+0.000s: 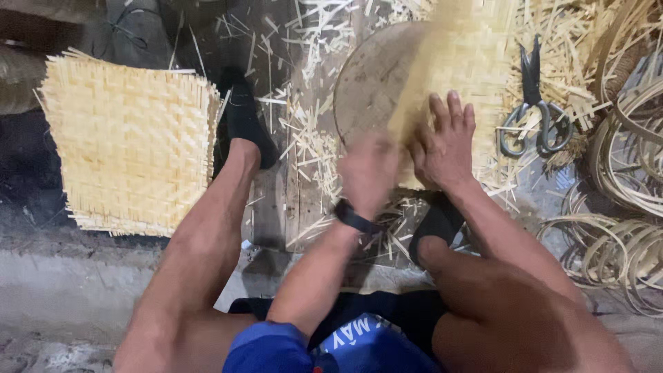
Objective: The person sits on the floor and repeatedly assembles round woven trays. They place a woven mat on a wooden mold, fit a circular rim around it, and trim the excess mat material with scissors. The finished trays are stacked on the floor.
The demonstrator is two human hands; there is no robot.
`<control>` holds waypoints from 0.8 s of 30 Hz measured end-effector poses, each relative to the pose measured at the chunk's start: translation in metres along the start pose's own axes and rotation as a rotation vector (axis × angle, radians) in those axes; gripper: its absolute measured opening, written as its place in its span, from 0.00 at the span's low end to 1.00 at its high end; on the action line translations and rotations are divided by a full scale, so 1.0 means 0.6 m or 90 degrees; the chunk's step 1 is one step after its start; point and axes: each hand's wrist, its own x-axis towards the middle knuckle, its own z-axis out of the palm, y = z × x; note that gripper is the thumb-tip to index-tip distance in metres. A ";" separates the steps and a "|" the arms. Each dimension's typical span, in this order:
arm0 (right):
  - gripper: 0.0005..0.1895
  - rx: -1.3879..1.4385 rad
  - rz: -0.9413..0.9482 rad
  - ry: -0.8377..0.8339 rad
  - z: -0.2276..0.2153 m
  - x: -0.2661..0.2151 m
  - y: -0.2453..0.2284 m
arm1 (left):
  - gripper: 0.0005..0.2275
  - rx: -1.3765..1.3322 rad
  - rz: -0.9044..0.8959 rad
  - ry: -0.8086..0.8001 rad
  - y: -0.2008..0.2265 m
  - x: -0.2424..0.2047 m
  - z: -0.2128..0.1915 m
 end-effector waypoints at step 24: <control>0.38 -0.357 0.272 0.133 -0.289 -0.296 0.445 | 0.20 -0.119 -0.300 -0.095 -0.306 0.146 -0.020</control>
